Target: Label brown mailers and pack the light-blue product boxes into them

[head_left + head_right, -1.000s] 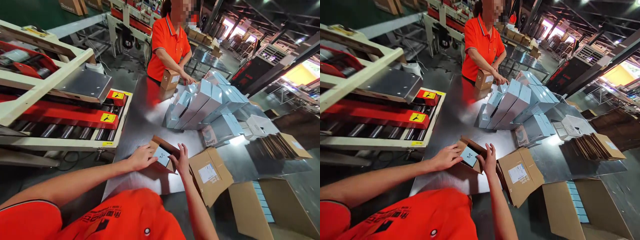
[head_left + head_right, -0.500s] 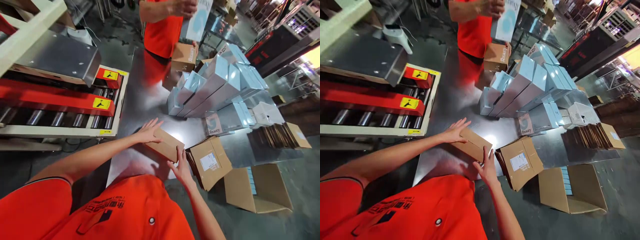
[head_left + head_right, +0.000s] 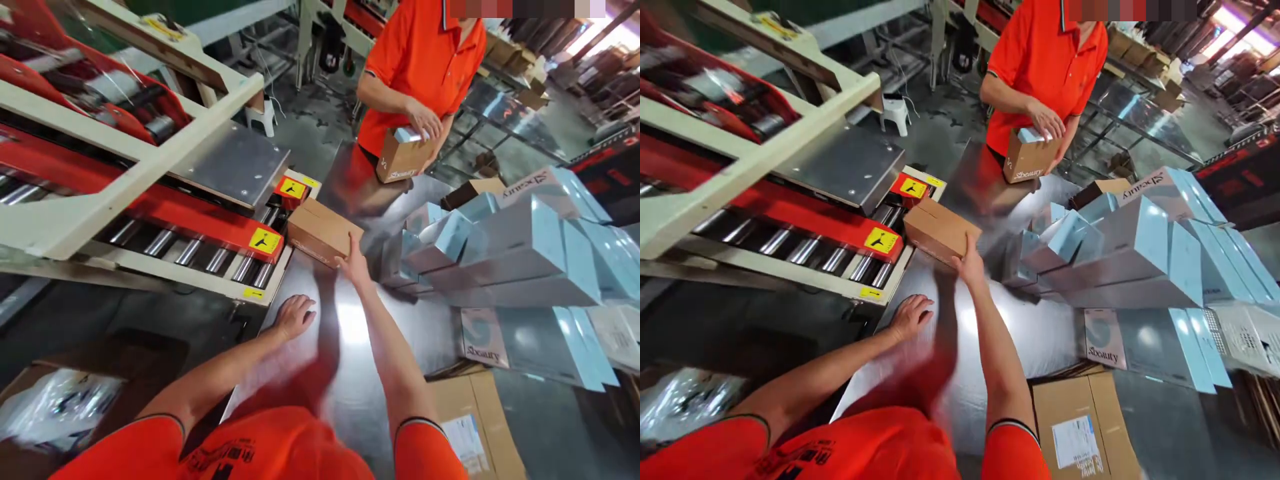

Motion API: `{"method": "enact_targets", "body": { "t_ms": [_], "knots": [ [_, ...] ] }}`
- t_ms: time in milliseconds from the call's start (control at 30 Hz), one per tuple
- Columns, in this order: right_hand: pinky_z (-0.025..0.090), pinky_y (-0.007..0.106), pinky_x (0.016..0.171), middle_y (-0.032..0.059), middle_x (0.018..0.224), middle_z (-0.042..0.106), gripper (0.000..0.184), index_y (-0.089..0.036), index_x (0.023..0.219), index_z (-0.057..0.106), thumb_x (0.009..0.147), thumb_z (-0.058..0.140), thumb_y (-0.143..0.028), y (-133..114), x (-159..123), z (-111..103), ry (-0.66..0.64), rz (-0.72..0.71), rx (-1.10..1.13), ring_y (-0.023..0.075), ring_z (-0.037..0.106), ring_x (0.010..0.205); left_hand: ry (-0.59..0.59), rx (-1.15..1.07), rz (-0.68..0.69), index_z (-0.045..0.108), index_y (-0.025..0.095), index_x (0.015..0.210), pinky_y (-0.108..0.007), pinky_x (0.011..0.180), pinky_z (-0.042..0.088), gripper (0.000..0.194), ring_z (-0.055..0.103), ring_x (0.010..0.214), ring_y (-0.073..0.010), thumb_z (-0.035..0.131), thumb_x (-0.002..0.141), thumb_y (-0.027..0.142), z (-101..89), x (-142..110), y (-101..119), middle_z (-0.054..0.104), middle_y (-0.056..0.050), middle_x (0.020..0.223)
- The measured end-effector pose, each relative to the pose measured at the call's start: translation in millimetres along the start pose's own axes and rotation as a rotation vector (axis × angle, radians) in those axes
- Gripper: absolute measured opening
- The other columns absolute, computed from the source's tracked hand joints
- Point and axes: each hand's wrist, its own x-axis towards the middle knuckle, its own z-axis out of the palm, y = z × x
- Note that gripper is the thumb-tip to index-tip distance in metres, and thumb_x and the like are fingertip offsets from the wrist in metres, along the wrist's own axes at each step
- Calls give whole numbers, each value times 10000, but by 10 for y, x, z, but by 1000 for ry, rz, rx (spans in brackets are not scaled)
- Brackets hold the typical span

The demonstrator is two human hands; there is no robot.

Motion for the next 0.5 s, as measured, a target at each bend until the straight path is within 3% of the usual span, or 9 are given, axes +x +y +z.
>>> {"method": "enact_targets", "body": {
  "t_ms": [100,167,233,300,367,400,433,500],
  "knots": [
    [482,434,1023,110,1438,542,944,-268,1580,177,793,696,-236,-427,440,465,-123,-52,116,241,647,1113,5,75,16,673,180,1063,-405,901,490,235,615,976,-257,515,922,282,17,34,-2,675,-102,1043],
    [501,400,1005,113,1420,551,1028,-256,1595,77,795,722,-253,-569,419,682,-197,-44,266,214,651,1113,6,90,20,675,184,1061,-394,912,487,242,619,988,-256,496,933,285,5,28,-15,677,-101,1047],
    [522,367,981,122,1399,568,1049,-223,1598,19,816,718,-263,-492,156,720,-245,-38,424,193,662,1106,-4,100,35,681,180,1066,-392,913,483,267,624,995,-261,467,941,279,-21,-12,-47,683,-108,1039],
    [545,331,947,88,1360,612,945,-246,1592,125,843,699,-276,-198,-322,541,-202,-7,474,180,671,1099,-26,119,48,686,169,1085,-398,898,483,301,628,998,-275,453,942,295,-41,-38,-106,685,-120,1037],
    [559,284,912,30,1294,666,728,-295,1520,357,861,667,-275,221,-1005,164,-3,159,352,168,678,1088,-48,152,40,696,165,1091,-416,869,485,333,631,976,-294,462,931,340,-19,11,-144,682,-132,1028],
    [562,259,897,11,1257,688,600,-301,1446,469,871,638,-269,439,-1415,-73,154,329,236,160,685,1070,-58,159,26,703,166,1079,-426,856,486,348,632,959,-301,460,927,363,17,69,-119,680,-137,1023],
    [560,265,901,36,1242,696,522,-257,1405,514,888,585,-256,647,-1858,-322,307,509,145,170,687,1066,-74,141,16,709,166,1057,-433,849,488,362,633,944,-304,447,926,378,74,143,-44,679,-141,1014],
    [551,360,939,180,1338,618,521,-106,1436,440,938,410,-256,1006,-2785,-783,549,787,31,237,661,1133,-182,-3,45,705,158,1051,-440,876,494,397,638,962,-299,399,936,384,250,308,294,680,-148,1036]
  ]
}}
